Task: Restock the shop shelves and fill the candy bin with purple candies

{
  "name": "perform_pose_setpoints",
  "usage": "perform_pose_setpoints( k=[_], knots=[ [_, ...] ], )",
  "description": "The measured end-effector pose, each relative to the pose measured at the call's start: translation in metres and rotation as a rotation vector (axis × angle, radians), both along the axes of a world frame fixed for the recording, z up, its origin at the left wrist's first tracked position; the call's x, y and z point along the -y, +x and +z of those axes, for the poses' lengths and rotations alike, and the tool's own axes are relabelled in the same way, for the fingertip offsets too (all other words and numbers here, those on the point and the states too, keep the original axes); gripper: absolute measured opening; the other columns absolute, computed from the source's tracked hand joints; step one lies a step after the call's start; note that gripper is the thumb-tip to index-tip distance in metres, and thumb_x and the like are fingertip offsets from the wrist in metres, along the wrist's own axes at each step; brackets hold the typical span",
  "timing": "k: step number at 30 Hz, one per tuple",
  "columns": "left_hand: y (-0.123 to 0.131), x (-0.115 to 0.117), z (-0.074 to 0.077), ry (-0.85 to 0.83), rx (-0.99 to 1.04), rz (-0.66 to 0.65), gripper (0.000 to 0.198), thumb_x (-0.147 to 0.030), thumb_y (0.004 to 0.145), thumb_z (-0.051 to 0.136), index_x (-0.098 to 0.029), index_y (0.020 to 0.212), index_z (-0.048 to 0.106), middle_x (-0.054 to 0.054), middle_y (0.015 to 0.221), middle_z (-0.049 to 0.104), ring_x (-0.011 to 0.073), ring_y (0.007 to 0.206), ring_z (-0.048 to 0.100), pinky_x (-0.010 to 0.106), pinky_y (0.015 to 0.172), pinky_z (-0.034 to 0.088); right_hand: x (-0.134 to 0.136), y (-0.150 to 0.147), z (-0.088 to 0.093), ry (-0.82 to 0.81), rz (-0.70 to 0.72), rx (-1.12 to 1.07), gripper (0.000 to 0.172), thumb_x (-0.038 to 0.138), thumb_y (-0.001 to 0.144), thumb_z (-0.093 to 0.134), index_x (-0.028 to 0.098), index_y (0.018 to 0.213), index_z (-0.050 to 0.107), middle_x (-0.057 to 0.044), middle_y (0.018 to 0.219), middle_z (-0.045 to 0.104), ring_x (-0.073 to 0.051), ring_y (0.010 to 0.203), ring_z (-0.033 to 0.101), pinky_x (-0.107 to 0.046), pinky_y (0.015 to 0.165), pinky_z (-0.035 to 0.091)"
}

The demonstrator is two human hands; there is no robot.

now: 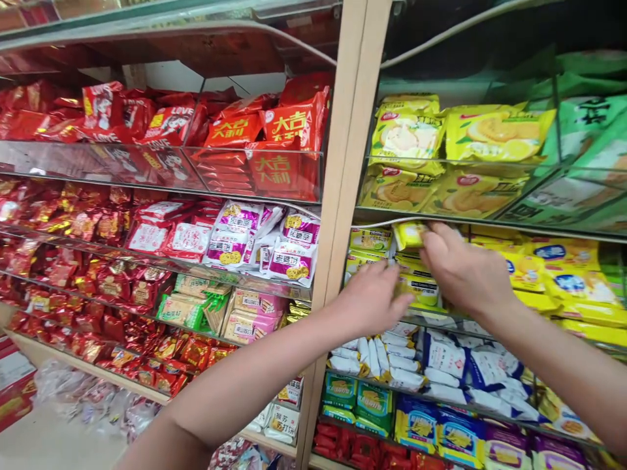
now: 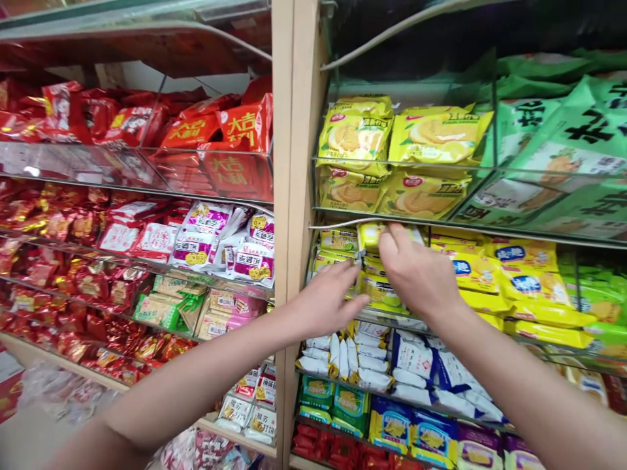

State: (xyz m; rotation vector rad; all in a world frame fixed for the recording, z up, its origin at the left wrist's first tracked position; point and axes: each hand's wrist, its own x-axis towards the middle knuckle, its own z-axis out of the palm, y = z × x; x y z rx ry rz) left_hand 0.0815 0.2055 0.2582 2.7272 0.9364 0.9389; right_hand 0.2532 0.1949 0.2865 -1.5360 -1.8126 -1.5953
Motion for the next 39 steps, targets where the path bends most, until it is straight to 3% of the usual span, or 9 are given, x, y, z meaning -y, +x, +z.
perform_pose_setpoints(
  k=[4, 8, 13, 15, 18, 23, 27, 30, 39],
  knots=[
    [0.002, -0.018, -0.001, -0.359, 0.463, -0.170, 0.079, -0.037, 0.086, 0.048, -0.012, 0.143, -0.001, 0.021, 0.134, 0.041, 0.0264, 0.116, 0.048, 0.043, 0.096, 0.041, -0.001, 0.003, -0.016, 0.022, 0.162, 0.007, 0.017, 0.018, 0.087, 0.040, 0.015, 0.091, 0.057, -0.011, 0.127, 0.054, -0.015, 0.067, 0.062, -0.026, 0.046, 0.031],
    [0.006, -0.028, -0.001, -0.562, 0.664, -0.271, 0.072, -0.026, 0.084, 0.051, -0.016, 0.141, 0.008, 0.018, 0.122, 0.050, 0.0187, 0.088, 0.062, 0.037, 0.082, 0.050, -0.004, 0.003, -0.031, -0.101, 0.332, -0.137, 0.015, 0.023, 0.089, 0.042, 0.016, 0.085, 0.055, -0.009, 0.119, 0.059, -0.018, 0.082, 0.063, -0.025, 0.051, 0.041],
    [0.010, -0.033, -0.003, -0.370, 0.633, -0.173, 0.055, -0.010, 0.078, 0.054, -0.017, 0.128, 0.035, 0.014, 0.115, 0.054, 0.0204, 0.089, 0.062, 0.038, 0.079, 0.052, -0.002, -0.003, -0.034, -0.270, 0.479, -0.361, 0.012, 0.020, 0.087, 0.046, 0.016, 0.094, 0.054, -0.011, 0.120, 0.057, -0.018, 0.086, 0.062, -0.028, 0.063, 0.050],
    [0.011, -0.035, -0.004, -0.326, 0.631, -0.158, 0.054, -0.006, 0.075, 0.054, -0.019, 0.125, 0.039, 0.013, 0.120, 0.051, 0.0233, 0.101, 0.057, 0.040, 0.084, 0.051, -0.002, -0.006, -0.029, -0.320, 0.454, -0.433, 0.028, 0.022, 0.084, 0.050, 0.014, 0.111, 0.049, -0.014, 0.128, 0.050, -0.020, 0.089, 0.062, -0.031, 0.065, 0.051],
    [0.009, -0.032, -0.003, -0.278, 0.623, -0.140, 0.059, -0.002, 0.075, 0.050, -0.021, 0.129, 0.035, 0.014, 0.130, 0.043, 0.0270, 0.118, 0.046, 0.046, 0.093, 0.045, -0.003, -0.007, -0.015, -0.414, 0.339, -0.452, 0.047, 0.027, 0.080, 0.056, 0.015, 0.124, 0.043, -0.013, 0.126, 0.052, -0.025, 0.092, 0.061, -0.034, 0.065, 0.051],
    [-0.014, 0.004, -0.009, 0.123, 0.268, -0.029, 0.058, -0.004, 0.081, 0.038, -0.010, 0.136, 0.024, 0.019, 0.142, 0.026, 0.0271, 0.134, 0.022, 0.047, 0.107, 0.029, -0.005, -0.002, 0.008, -0.417, 0.198, -0.523, 0.026, 0.029, 0.083, 0.053, 0.017, 0.105, 0.060, -0.009, 0.100, 0.068, -0.027, 0.086, 0.063, -0.036, 0.071, 0.047],
    [-0.032, 0.031, -0.024, 0.379, -0.147, 0.065, 0.040, -0.005, 0.078, 0.040, -0.005, 0.116, 0.051, 0.020, 0.121, 0.052, 0.0326, 0.118, 0.045, 0.053, 0.102, 0.033, -0.007, -0.004, 0.016, -0.423, 0.307, -0.650, 0.021, 0.031, 0.078, 0.059, 0.019, 0.095, 0.064, -0.005, 0.089, 0.070, -0.022, 0.076, 0.064, -0.031, 0.066, 0.045],
    [-0.037, 0.038, -0.031, 0.425, -0.271, 0.116, 0.042, -0.005, 0.076, 0.042, -0.004, 0.117, 0.051, 0.021, 0.122, 0.052, 0.0349, 0.116, 0.047, 0.053, 0.098, 0.039, -0.009, -0.012, 0.019, -0.415, 0.413, -0.696, 0.022, 0.031, 0.075, 0.063, 0.019, 0.093, 0.064, -0.004, 0.087, 0.070, -0.019, 0.072, 0.063, -0.028, 0.064, 0.044],
    [-0.061, 0.028, -0.006, 0.569, 0.043, 0.149, 0.053, -0.003, 0.080, 0.041, -0.011, 0.132, 0.035, 0.018, 0.139, 0.037, 0.0236, 0.124, 0.042, 0.039, 0.096, 0.045, 0.008, -0.025, 0.024, -0.478, 0.560, -0.697, 0.018, 0.032, 0.073, 0.066, 0.019, 0.085, 0.063, -0.001, 0.076, 0.069, -0.013, 0.057, 0.057, -0.024, 0.054, 0.039]
  ],
)
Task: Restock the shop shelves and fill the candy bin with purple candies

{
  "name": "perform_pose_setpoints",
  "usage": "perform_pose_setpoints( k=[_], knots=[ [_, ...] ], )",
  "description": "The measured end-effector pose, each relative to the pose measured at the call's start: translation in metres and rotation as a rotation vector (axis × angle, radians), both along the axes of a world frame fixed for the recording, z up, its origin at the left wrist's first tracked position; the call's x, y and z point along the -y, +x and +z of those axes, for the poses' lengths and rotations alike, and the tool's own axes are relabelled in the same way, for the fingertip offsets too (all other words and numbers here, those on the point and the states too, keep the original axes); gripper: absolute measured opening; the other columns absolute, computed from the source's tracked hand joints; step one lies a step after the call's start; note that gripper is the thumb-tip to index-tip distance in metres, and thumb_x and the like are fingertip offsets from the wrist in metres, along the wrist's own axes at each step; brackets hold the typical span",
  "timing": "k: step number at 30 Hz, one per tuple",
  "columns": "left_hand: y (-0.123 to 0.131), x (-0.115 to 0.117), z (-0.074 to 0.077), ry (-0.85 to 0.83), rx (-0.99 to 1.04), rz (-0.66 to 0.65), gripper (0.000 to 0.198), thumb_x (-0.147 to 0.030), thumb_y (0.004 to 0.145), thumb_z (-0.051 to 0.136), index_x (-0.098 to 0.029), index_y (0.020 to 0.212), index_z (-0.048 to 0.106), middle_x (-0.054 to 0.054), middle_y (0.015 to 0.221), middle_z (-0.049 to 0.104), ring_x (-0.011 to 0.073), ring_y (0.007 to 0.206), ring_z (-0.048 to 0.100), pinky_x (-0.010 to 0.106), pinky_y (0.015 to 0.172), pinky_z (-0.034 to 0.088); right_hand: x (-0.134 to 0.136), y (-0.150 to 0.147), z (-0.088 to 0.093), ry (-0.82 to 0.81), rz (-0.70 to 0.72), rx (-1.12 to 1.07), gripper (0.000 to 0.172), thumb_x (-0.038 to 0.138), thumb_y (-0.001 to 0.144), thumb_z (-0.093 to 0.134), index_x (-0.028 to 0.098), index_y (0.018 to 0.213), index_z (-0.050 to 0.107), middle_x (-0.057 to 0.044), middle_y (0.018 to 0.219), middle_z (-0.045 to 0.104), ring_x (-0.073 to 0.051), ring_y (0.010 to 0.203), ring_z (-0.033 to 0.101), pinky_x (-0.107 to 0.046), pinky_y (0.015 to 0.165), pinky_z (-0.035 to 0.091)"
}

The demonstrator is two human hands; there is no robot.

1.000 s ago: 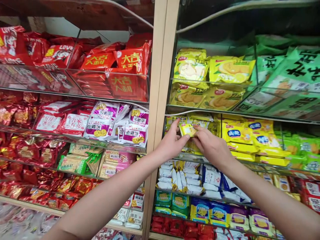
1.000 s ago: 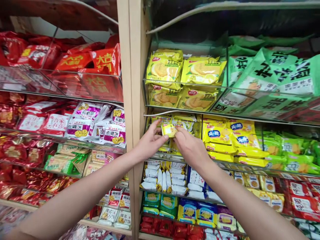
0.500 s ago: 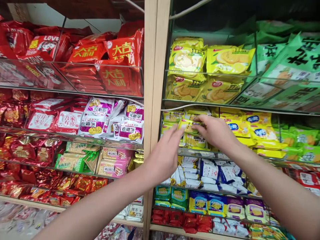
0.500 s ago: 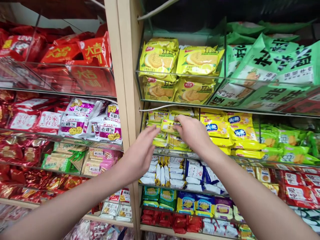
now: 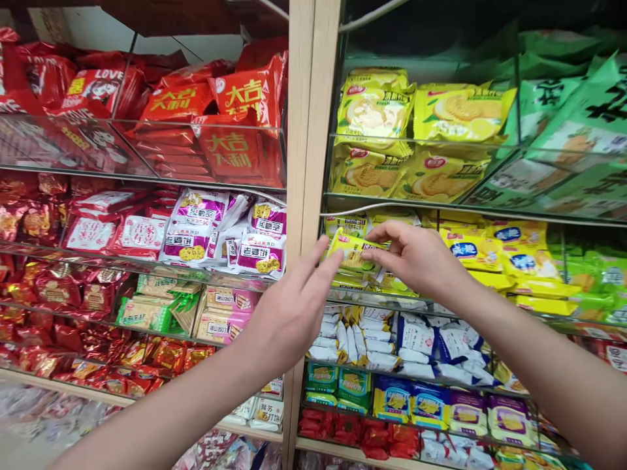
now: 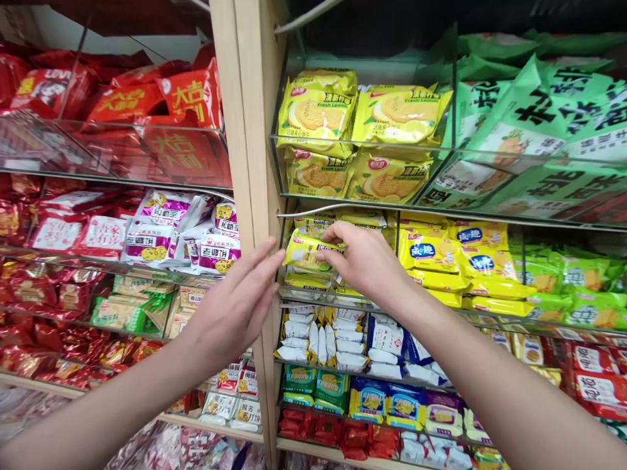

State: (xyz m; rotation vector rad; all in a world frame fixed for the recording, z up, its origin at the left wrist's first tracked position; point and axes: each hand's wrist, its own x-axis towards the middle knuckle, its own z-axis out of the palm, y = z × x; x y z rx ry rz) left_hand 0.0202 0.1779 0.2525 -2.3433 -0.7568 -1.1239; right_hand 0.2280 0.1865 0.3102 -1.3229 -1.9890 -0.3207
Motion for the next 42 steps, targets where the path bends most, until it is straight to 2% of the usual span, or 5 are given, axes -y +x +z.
perform_pose_setpoints(
  k=[8, 25, 30, 35, 42],
  knots=[
    [-0.004, -0.008, 0.030, 0.054, 0.107, -0.035, 0.031, -0.006, 0.082, 0.045, -0.012, 0.110, 0.056, 0.011, 0.115, 0.060, 0.0166, 0.107, 0.056, 0.031, 0.092, 0.049, -0.029, -0.009, -0.014, -0.112, -0.014, 0.064, 0.015, 0.029, 0.074, 0.064, 0.020, 0.086, 0.060, -0.002, 0.082, 0.067, -0.017, 0.070, 0.059, -0.027, 0.062, 0.040],
    [-0.019, -0.010, -0.006, -0.053, 0.083, -0.139, 0.025, -0.008, 0.082, 0.048, -0.015, 0.104, 0.058, 0.010, 0.107, 0.063, 0.0157, 0.101, 0.059, 0.030, 0.086, 0.052, -0.047, -0.004, -0.013, -0.258, -0.025, 0.279, 0.025, 0.028, 0.078, 0.059, 0.018, 0.101, 0.060, -0.006, 0.095, 0.068, -0.022, 0.087, 0.061, -0.030, 0.071, 0.043],
    [-0.020, -0.003, -0.001, -0.030, 0.169, -0.127, 0.040, -0.009, 0.081, 0.052, -0.018, 0.120, 0.047, 0.012, 0.122, 0.053, 0.0188, 0.113, 0.051, 0.035, 0.093, 0.048, -0.011, 0.000, 0.005, -0.103, -0.057, 0.244, 0.029, 0.032, 0.078, 0.059, 0.021, 0.106, 0.060, -0.004, 0.092, 0.069, -0.021, 0.084, 0.063, -0.028, 0.066, 0.043],
    [-0.010, 0.013, 0.011, -0.119, 0.173, -0.187, 0.057, -0.021, 0.082, 0.058, -0.022, 0.132, 0.031, 0.011, 0.127, 0.049, 0.0196, 0.113, 0.050, 0.033, 0.089, 0.049, 0.031, -0.013, 0.011, -0.122, 0.253, 0.232, 0.016, 0.029, 0.077, 0.060, 0.025, 0.092, 0.064, 0.002, 0.078, 0.069, -0.014, 0.070, 0.062, -0.023, 0.061, 0.042],
    [-0.023, 0.007, 0.018, -0.030, 0.275, -0.055, 0.025, -0.013, 0.080, 0.059, -0.021, 0.104, 0.056, 0.002, 0.094, 0.061, 0.0147, 0.087, 0.057, 0.030, 0.077, 0.049, -0.004, -0.007, -0.004, -0.263, 0.144, 0.162, 0.010, 0.028, 0.077, 0.060, 0.022, 0.084, 0.066, 0.001, 0.082, 0.070, -0.015, 0.073, 0.063, -0.026, 0.067, 0.046]
  ],
)
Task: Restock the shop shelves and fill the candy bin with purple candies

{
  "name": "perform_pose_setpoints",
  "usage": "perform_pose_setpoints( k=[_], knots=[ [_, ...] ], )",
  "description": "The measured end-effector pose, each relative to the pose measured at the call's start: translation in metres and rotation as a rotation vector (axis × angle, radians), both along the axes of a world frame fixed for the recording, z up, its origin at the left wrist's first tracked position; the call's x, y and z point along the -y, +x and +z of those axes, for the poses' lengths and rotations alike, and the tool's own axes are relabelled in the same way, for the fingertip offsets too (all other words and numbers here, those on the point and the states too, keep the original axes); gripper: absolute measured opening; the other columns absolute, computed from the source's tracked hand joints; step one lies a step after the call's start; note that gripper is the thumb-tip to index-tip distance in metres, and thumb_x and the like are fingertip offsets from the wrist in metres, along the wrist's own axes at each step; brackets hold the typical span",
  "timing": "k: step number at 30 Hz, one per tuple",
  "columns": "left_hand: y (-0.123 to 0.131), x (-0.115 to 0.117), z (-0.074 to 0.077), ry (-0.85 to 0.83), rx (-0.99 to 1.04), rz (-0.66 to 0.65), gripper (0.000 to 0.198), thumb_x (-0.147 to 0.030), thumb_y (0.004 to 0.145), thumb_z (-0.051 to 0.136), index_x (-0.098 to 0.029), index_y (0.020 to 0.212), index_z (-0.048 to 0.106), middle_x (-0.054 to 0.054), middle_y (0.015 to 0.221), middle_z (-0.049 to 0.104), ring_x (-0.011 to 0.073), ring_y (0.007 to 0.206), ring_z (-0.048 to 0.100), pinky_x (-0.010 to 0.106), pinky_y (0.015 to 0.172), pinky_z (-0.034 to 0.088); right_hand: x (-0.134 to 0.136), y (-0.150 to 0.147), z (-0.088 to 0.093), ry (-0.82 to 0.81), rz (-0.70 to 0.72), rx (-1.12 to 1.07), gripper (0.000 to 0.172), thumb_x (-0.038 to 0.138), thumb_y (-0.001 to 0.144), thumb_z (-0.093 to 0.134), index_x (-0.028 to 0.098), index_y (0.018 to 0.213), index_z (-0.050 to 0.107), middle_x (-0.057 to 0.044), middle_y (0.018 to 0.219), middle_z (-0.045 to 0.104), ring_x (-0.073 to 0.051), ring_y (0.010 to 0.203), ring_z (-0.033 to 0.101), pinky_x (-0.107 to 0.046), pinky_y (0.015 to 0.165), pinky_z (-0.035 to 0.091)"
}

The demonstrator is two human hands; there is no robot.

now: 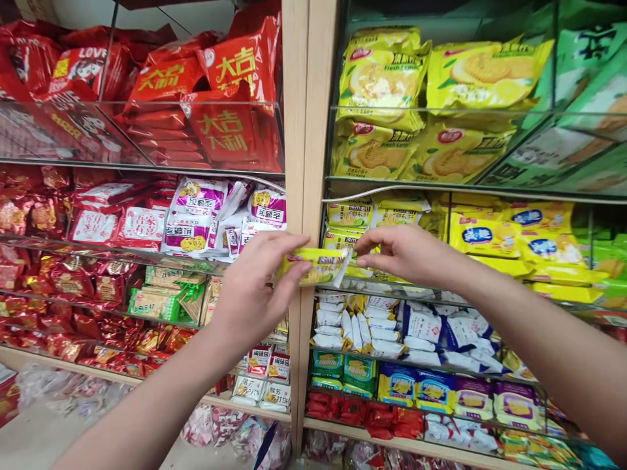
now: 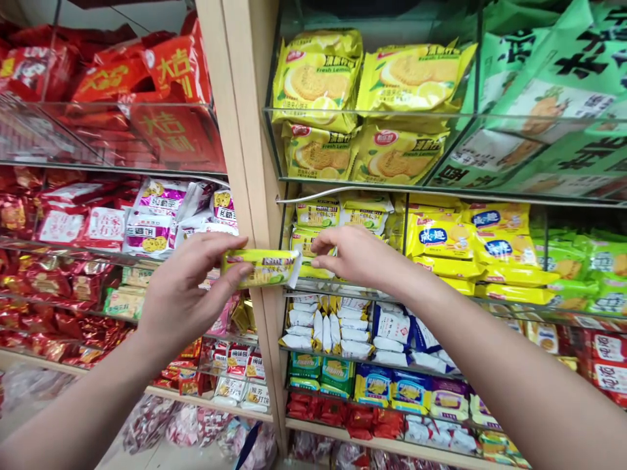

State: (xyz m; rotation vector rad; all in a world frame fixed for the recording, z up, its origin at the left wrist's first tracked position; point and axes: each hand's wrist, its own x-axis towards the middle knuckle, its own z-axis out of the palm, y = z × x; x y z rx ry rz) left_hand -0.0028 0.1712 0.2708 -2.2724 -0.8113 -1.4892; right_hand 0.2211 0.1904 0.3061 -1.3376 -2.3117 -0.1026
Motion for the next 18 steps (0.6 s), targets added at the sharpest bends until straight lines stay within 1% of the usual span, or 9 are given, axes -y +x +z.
perform_pose_setpoints(
  k=[2, 4, 6, 9, 12, 15, 18],
  knots=[
    [-0.009, -0.005, 0.001, -0.008, 0.062, 0.000, 0.025, -0.014, 0.079, 0.060, -0.022, 0.102, 0.057, 0.002, 0.094, 0.060, 0.0154, 0.088, 0.057, 0.031, 0.077, 0.049, -0.015, 0.005, -0.007, -0.104, -0.023, 0.079, 0.012, 0.025, 0.074, 0.063, 0.021, 0.086, 0.066, -0.001, 0.086, 0.070, -0.017, 0.080, 0.064, -0.028, 0.070, 0.047],
    [-0.016, -0.009, 0.001, -0.008, 0.123, 0.002, 0.026, -0.015, 0.078, 0.061, -0.025, 0.103, 0.057, 0.002, 0.096, 0.060, 0.0158, 0.088, 0.056, 0.031, 0.077, 0.048, -0.025, 0.008, -0.014, -0.196, -0.028, 0.132, 0.017, 0.023, 0.073, 0.063, 0.020, 0.089, 0.066, -0.002, 0.088, 0.071, -0.018, 0.080, 0.064, -0.028, 0.069, 0.048],
    [-0.021, -0.010, 0.000, -0.019, 0.155, 0.007, 0.028, -0.015, 0.078, 0.061, -0.026, 0.103, 0.058, 0.001, 0.097, 0.060, 0.0159, 0.087, 0.056, 0.032, 0.075, 0.048, -0.031, 0.008, -0.018, -0.242, -0.001, 0.174, 0.019, 0.022, 0.072, 0.061, 0.020, 0.091, 0.066, -0.002, 0.088, 0.070, -0.017, 0.079, 0.064, -0.027, 0.067, 0.048],
    [-0.026, -0.009, -0.002, -0.047, 0.168, -0.017, 0.027, -0.015, 0.077, 0.061, -0.026, 0.102, 0.058, 0.002, 0.099, 0.059, 0.0171, 0.091, 0.056, 0.033, 0.078, 0.048, -0.034, 0.007, -0.017, -0.216, 0.032, 0.241, 0.022, 0.017, 0.072, 0.056, 0.019, 0.093, 0.065, -0.002, 0.084, 0.070, -0.016, 0.073, 0.062, -0.025, 0.061, 0.046],
    [-0.028, -0.008, -0.004, -0.066, 0.165, -0.040, 0.026, -0.014, 0.078, 0.061, -0.025, 0.101, 0.058, 0.003, 0.100, 0.059, 0.0180, 0.095, 0.056, 0.035, 0.082, 0.048, -0.035, 0.007, -0.011, -0.184, 0.008, 0.270, 0.020, 0.016, 0.075, 0.053, 0.018, 0.092, 0.064, -0.003, 0.080, 0.069, -0.015, 0.068, 0.061, -0.025, 0.057, 0.043],
    [-0.028, -0.008, -0.006, -0.071, 0.155, -0.038, 0.026, -0.014, 0.078, 0.060, -0.025, 0.101, 0.058, 0.003, 0.100, 0.060, 0.0174, 0.096, 0.056, 0.035, 0.082, 0.048, -0.039, 0.008, -0.009, -0.172, -0.006, 0.259, 0.014, 0.020, 0.078, 0.053, 0.019, 0.085, 0.065, -0.002, 0.077, 0.069, -0.015, 0.068, 0.061, -0.025, 0.058, 0.043],
    [-0.025, -0.007, -0.008, -0.090, 0.141, -0.051, 0.026, -0.013, 0.078, 0.060, -0.024, 0.102, 0.058, 0.003, 0.100, 0.060, 0.0166, 0.095, 0.056, 0.033, 0.081, 0.048, -0.040, 0.003, -0.013, -0.097, -0.041, 0.364, 0.014, 0.024, 0.079, 0.054, 0.021, 0.076, 0.068, -0.004, 0.076, 0.069, -0.019, 0.073, 0.062, -0.027, 0.061, 0.043]
  ],
)
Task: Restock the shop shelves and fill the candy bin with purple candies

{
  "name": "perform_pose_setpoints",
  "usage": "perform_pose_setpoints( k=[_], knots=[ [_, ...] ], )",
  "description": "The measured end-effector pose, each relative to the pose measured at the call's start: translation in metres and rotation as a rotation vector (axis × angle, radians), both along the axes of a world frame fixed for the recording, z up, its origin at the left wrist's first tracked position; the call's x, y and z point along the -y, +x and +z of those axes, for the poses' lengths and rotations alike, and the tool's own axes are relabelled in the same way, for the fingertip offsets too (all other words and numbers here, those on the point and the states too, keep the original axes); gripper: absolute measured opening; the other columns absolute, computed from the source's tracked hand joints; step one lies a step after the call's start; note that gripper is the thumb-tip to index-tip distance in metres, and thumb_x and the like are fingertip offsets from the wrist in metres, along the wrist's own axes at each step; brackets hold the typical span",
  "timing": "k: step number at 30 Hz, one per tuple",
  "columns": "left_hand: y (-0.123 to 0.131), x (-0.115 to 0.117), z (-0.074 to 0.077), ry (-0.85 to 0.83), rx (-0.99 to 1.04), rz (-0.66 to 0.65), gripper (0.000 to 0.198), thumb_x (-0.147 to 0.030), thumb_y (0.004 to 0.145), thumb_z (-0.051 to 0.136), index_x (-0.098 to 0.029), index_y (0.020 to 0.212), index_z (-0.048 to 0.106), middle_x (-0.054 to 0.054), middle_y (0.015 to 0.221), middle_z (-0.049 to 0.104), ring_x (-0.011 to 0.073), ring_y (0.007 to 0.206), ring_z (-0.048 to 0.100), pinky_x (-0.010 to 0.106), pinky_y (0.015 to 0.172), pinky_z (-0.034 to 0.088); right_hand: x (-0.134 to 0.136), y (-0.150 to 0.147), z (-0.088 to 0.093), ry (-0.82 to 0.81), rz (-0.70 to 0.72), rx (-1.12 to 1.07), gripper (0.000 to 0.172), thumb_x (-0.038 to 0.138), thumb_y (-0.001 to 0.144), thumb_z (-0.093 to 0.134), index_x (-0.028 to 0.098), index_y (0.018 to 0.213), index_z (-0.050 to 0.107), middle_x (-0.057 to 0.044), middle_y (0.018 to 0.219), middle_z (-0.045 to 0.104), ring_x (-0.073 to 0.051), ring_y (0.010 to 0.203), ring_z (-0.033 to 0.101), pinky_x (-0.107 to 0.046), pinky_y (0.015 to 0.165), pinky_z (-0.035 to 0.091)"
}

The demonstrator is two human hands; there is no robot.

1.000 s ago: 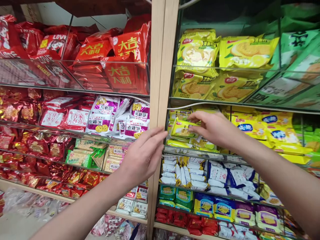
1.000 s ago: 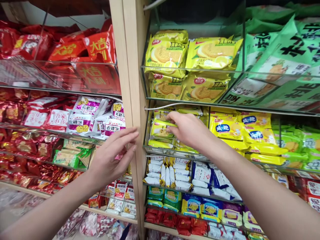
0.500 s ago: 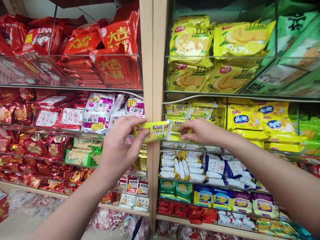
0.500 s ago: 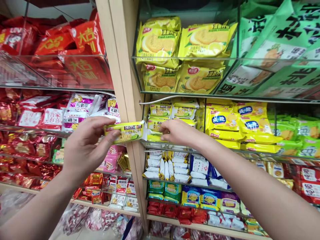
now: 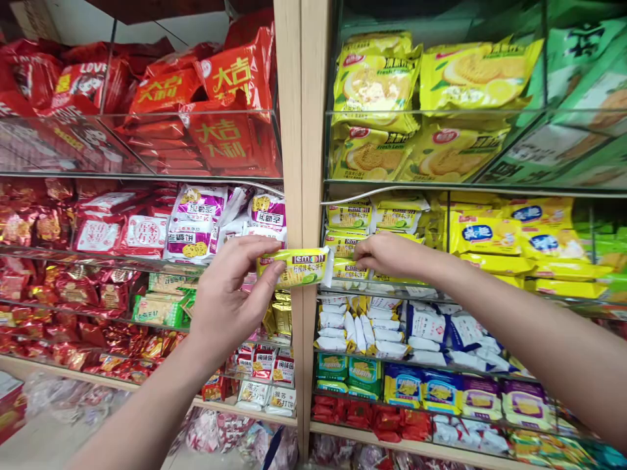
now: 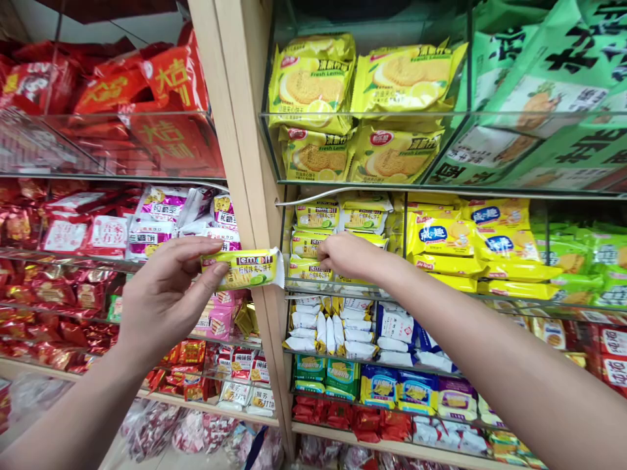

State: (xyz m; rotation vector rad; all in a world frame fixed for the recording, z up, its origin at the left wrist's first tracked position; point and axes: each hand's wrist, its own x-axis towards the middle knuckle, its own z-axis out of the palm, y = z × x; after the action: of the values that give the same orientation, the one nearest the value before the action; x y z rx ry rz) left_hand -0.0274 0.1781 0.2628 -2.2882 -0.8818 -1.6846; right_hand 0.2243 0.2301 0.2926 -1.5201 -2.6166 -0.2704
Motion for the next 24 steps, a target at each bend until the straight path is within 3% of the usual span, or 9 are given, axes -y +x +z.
perform_pose_setpoints(
  k=[4, 10, 14, 18, 20, 24],
  knots=[
    [0.009, 0.003, -0.004, -0.090, 0.007, -0.086, 0.025, -0.014, 0.080, 0.057, -0.023, 0.103, 0.057, 0.004, 0.102, 0.059, 0.0161, 0.092, 0.056, 0.030, 0.072, 0.048, 0.003, -0.008, -0.007, 0.082, -0.078, 0.123, 0.014, 0.021, 0.077, 0.055, 0.019, 0.073, 0.068, -0.009, 0.077, 0.069, -0.023, 0.074, 0.063, -0.029, 0.057, 0.042],
    [0.021, 0.003, -0.008, -0.240, 0.087, -0.212, 0.022, -0.017, 0.081, 0.057, -0.021, 0.103, 0.057, 0.006, 0.101, 0.058, 0.0136, 0.083, 0.057, 0.029, 0.070, 0.049, 0.008, 0.003, -0.006, 0.051, -0.001, -0.007, 0.018, 0.021, 0.079, 0.051, 0.020, 0.082, 0.069, -0.007, 0.083, 0.070, -0.022, 0.077, 0.063, -0.030, 0.065, 0.044],
    [0.024, 0.000, -0.009, -0.286, 0.105, -0.246, 0.023, -0.019, 0.080, 0.059, -0.020, 0.102, 0.057, 0.005, 0.097, 0.057, 0.0111, 0.074, 0.056, 0.026, 0.063, 0.049, 0.027, 0.011, -0.003, 0.114, 0.060, -0.336, 0.026, 0.028, 0.086, 0.043, 0.017, 0.090, 0.067, -0.007, 0.088, 0.069, -0.020, 0.081, 0.062, -0.032, 0.073, 0.046],
    [0.030, 0.007, -0.014, -0.247, 0.030, -0.254, 0.023, -0.019, 0.079, 0.060, -0.021, 0.102, 0.057, 0.004, 0.093, 0.057, 0.0102, 0.071, 0.054, 0.024, 0.059, 0.047, 0.065, 0.007, -0.015, -0.106, 0.142, -0.776, 0.034, 0.040, 0.081, 0.053, 0.019, 0.108, 0.060, -0.004, 0.090, 0.068, -0.015, 0.073, 0.061, -0.026, 0.062, 0.048],
    [0.035, 0.014, -0.019, -0.247, -0.021, -0.298, 0.021, -0.018, 0.079, 0.061, -0.021, 0.100, 0.056, 0.004, 0.092, 0.057, 0.0120, 0.080, 0.056, 0.025, 0.066, 0.049, 0.085, 0.005, -0.028, -0.186, 0.150, -0.801, 0.032, 0.038, 0.079, 0.057, 0.022, 0.106, 0.061, -0.002, 0.089, 0.067, -0.013, 0.070, 0.060, -0.024, 0.059, 0.047],
    [0.041, 0.024, -0.030, -0.272, -0.129, -0.363, 0.021, -0.017, 0.080, 0.060, -0.018, 0.099, 0.053, 0.005, 0.094, 0.056, 0.0133, 0.092, 0.055, 0.027, 0.078, 0.049, 0.104, 0.015, -0.047, -0.190, 0.088, -0.765, 0.021, 0.039, 0.081, 0.055, 0.024, 0.093, 0.064, 0.001, 0.084, 0.068, -0.013, 0.073, 0.060, -0.023, 0.064, 0.047]
  ],
)
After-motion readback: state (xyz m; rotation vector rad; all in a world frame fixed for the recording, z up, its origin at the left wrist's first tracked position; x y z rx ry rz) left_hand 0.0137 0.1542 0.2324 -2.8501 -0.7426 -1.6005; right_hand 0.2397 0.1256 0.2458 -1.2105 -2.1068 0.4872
